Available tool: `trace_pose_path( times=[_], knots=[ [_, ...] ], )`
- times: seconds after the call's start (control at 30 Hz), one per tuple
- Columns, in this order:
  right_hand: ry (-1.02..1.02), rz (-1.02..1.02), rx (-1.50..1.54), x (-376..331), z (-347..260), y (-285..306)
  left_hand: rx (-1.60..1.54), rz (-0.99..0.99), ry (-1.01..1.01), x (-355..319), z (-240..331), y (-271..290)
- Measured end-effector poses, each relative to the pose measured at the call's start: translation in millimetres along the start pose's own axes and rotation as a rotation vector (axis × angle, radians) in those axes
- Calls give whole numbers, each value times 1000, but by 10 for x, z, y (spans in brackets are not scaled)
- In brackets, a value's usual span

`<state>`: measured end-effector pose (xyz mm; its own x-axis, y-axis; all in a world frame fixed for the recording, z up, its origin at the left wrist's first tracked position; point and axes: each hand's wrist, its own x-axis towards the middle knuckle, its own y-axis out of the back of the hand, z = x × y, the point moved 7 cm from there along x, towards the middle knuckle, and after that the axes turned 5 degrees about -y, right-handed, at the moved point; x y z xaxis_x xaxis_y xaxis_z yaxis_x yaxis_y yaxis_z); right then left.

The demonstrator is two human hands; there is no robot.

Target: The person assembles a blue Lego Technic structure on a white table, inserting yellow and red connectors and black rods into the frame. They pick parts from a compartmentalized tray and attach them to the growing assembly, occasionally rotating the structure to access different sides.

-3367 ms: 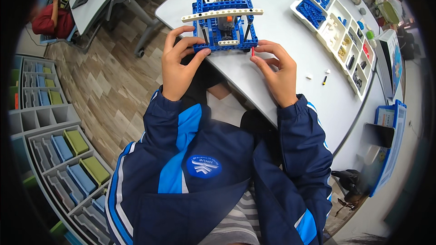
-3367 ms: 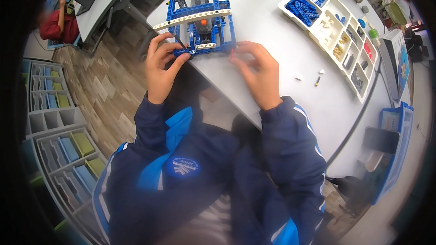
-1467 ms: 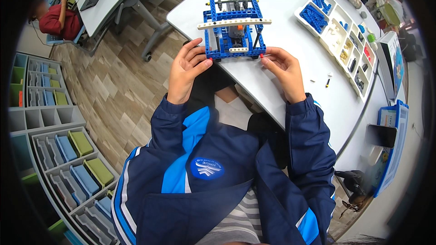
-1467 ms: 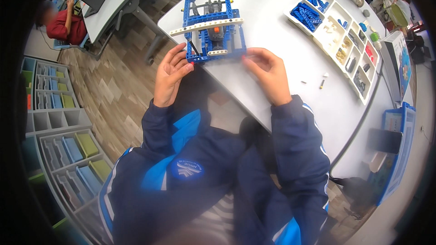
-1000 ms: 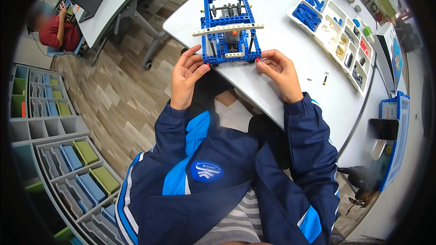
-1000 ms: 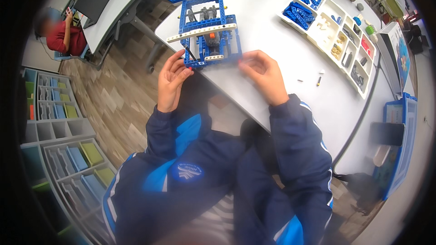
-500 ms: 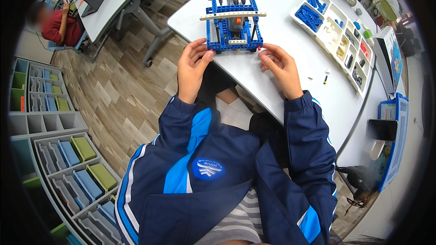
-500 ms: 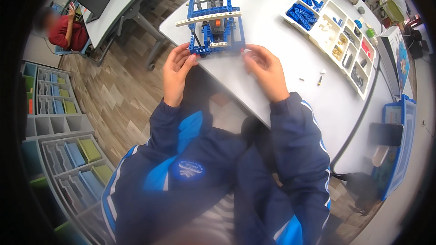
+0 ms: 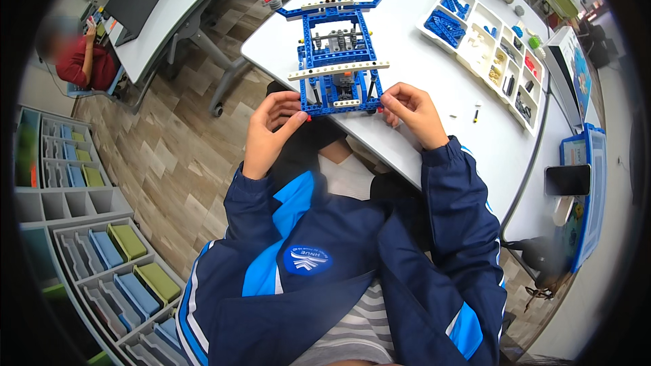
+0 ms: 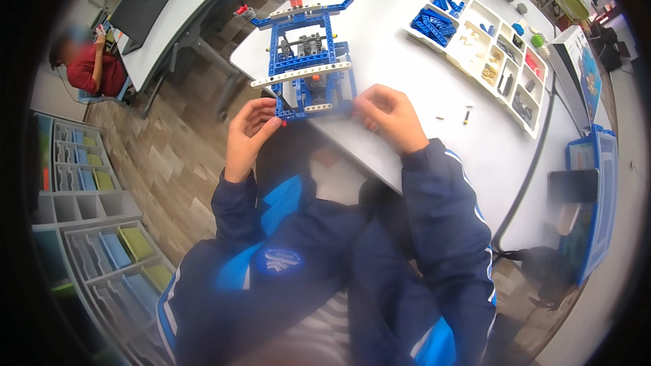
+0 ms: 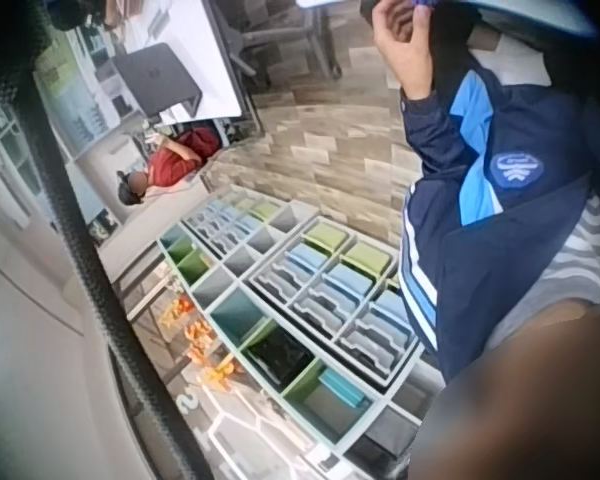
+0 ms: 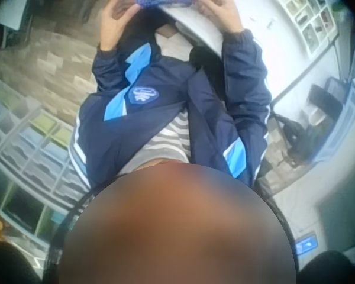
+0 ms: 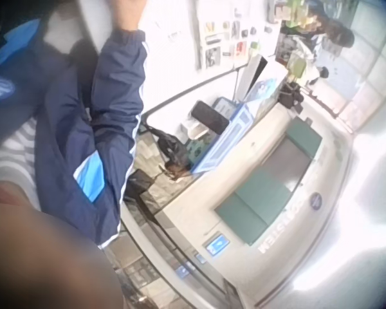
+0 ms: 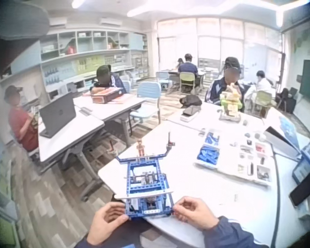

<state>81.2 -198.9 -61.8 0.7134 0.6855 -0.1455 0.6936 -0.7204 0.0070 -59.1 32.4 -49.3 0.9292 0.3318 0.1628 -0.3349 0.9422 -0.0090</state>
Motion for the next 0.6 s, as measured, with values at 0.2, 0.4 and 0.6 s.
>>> trace_pose_path(
  times=[0.2, 0.4, 0.6],
  knots=[
    [12, 166, 69, 36, 34, 54, 108, 167, -81, 188, -49, -1],
    [21, 157, 42, 30, 69, 60, 396, 188, -369, 635, 112, -83],
    [29, 146, 68, 31, 78, 26, 380, 216, -364, 860, 32, -115]
  ],
)
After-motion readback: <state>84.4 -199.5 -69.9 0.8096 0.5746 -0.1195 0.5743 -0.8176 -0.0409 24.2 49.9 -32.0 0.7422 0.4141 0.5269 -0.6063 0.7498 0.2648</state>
